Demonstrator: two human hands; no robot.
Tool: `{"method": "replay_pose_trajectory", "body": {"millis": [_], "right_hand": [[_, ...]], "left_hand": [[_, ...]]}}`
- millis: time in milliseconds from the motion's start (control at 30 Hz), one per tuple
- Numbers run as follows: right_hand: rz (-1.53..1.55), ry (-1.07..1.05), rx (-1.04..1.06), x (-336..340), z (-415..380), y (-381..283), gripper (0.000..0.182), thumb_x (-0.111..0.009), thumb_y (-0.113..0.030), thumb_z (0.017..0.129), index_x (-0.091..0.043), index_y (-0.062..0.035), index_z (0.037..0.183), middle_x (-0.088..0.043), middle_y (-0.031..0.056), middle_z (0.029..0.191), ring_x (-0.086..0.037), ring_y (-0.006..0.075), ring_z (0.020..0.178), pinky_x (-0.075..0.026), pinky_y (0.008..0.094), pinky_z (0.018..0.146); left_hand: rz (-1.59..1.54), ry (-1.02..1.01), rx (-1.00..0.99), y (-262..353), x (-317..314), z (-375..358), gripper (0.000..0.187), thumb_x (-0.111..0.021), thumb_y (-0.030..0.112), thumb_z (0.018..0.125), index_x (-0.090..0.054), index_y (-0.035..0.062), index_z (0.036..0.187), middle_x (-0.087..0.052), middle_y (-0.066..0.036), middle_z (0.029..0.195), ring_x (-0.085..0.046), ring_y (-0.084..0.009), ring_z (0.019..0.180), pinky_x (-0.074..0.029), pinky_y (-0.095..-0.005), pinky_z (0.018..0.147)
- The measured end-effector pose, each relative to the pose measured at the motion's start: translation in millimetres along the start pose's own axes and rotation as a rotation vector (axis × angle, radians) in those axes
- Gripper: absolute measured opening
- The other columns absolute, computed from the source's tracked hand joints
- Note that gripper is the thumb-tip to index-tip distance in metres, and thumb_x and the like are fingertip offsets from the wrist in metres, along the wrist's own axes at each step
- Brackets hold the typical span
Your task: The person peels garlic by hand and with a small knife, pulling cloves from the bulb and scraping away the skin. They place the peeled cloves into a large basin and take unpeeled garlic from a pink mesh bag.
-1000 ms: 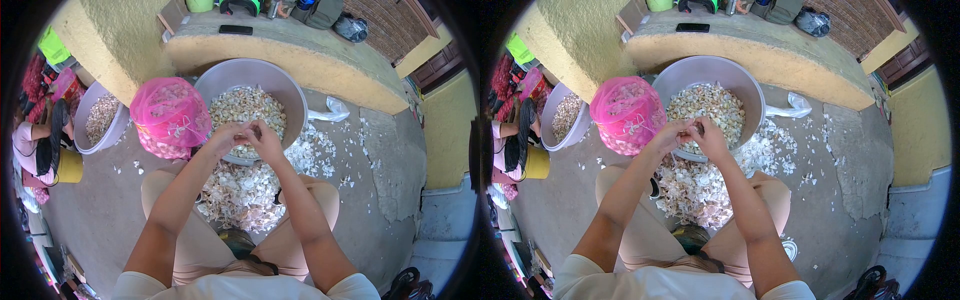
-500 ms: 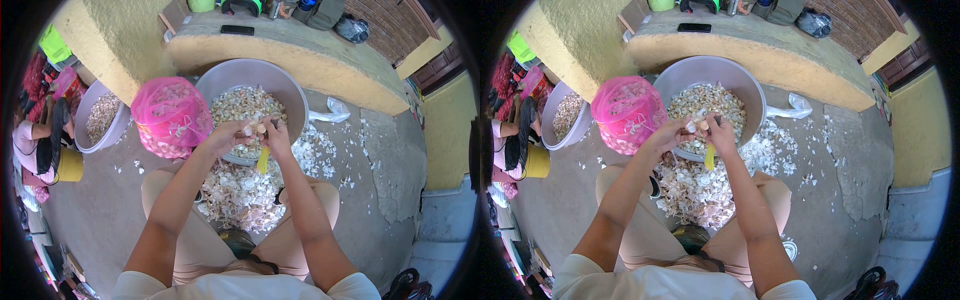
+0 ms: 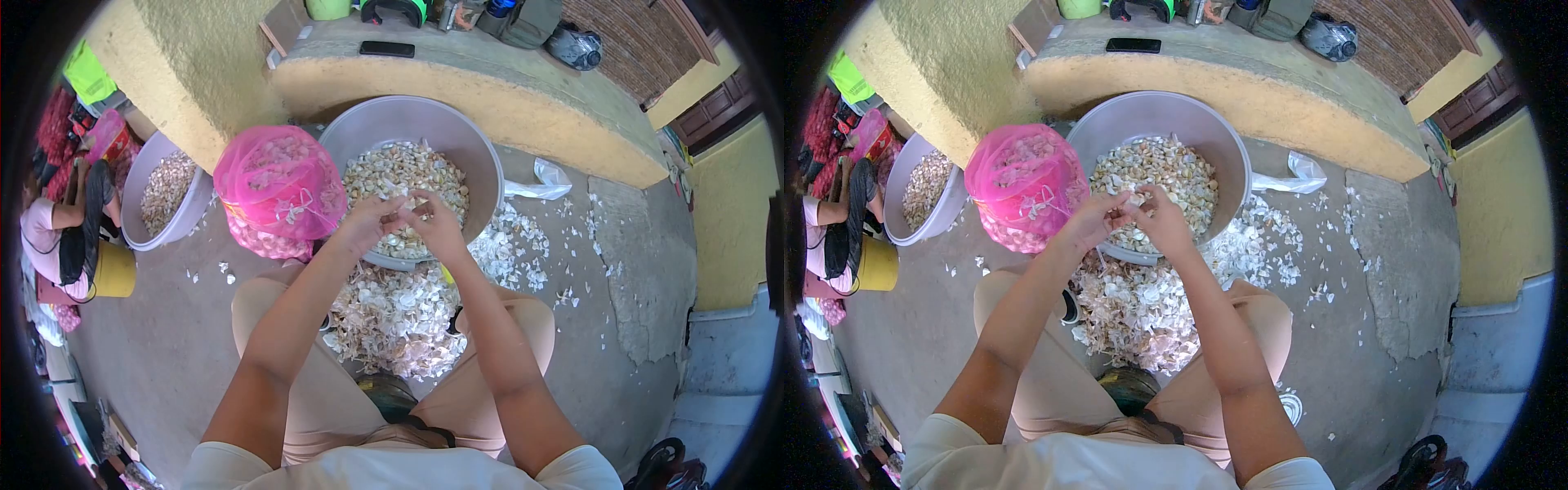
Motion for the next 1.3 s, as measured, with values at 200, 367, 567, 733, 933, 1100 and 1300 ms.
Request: {"method": "replay_pose_trajectory", "body": {"millis": [200,367,567,733,933,1100,1300], "right_hand": [[0.147,-0.085,-0.036,-1,-3,-9,0.041,-0.067,-0.027,0.073,-0.052,-0.0017,0.102,-0.059,0.0110,0.078,-0.056,0.0156,0.068,-0.044,0.0278,0.060],[0.273,-0.151,-0.110,-8,0,8,0.037,-0.065,-0.024,0.075,-0.053,-0.0011,0.102,-0.057,0.0063,0.080,-0.053,0.0115,0.066,-0.043,0.0252,0.058],[0.489,-0.097,-0.057,-8,-4,-3,0.024,-0.058,-0.018,0.081,-0.055,0.0015,0.094,-0.056,0.0038,0.071,-0.049,0.0086,0.061,-0.041,0.0216,0.056],[0.427,-0.022,-0.054,-1,-10,-21,0.020,-0.054,-0.019,0.084,-0.055,0.0009,0.086,-0.056,0.0035,0.065,-0.049,0.0090,0.058,-0.040,0.0235,0.052],[0.113,0.136,0.016,2,-8,-9,0.032,-0.042,-0.028,0.089,-0.055,-0.0001,0.079,-0.053,0.0048,0.060,-0.050,0.0135,0.051,-0.040,0.0247,0.049],[0.628,-0.048,-0.454,-1,-9,-9,0.036,-0.034,-0.029,0.091,-0.052,-0.0015,0.077,-0.050,0.0038,0.056,-0.043,0.0123,0.043,-0.037,0.0254,0.043],[1.330,-0.031,-0.679,-8,-2,35,0.034,-0.036,-0.035,0.089,-0.047,-0.0030,0.093,-0.052,0.0071,0.062,-0.033,0.0089,0.038,-0.032,0.0246,0.036]], "left_hand": [[-0.030,-0.071,-0.030,1,-4,-2,0.017,-0.058,0.016,0.081,-0.054,0.0031,0.090,-0.056,-0.003,0.085,-0.056,-0.0096,0.076,-0.049,-0.0215,0.069],[0.007,-0.039,-0.032,6,-4,-5,0.017,-0.057,0.016,0.082,-0.054,0.0026,0.092,-0.056,-0.003,0.085,-0.057,-0.0103,0.075,-0.050,-0.0210,0.069],[-0.003,-0.078,-0.020,13,-6,-10,0.019,-0.057,0.014,0.081,-0.051,-0.0012,0.091,-0.057,-0.008,0.085,-0.059,-0.0137,0.073,-0.052,-0.0241,0.067],[-0.003,-0.075,-0.043,8,1,-5,0.020,-0.058,0.014,0.081,-0.050,-0.0022,0.088,-0.057,-0.010,0.082,-0.060,-0.0149,0.069,-0.053,-0.0260,0.063],[-0.002,-0.126,-0.089,10,-10,-8,0.018,-0.058,0.013,0.081,-0.050,-0.0016,0.088,-0.057,-0.010,0.080,-0.060,-0.0153,0.068,-0.054,-0.0254,0.060],[-0.018,-0.117,-0.107,8,-8,-2,0.019,-0.054,0.013,0.083,-0.050,-0.0033,0.092,-0.059,-0.011,0.085,-0.061,-0.0182,0.072,-0.055,-0.0265,0.062],[-0.006,-0.002,-0.120,9,-6,-1,0.018,-0.057,0.016,0.082,-0.050,0.0008,0.089,-0.057,-0.006,0.078,-0.060,-0.0149,0.069,-0.054,-0.0272,0.059]]}}
Point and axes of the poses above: each hand's wrist, its own z-axis towards the middle knuckle, its own x-axis out of the back of the hand, y = z × x, the point moved 4 cm from there along z, towards the middle knuckle
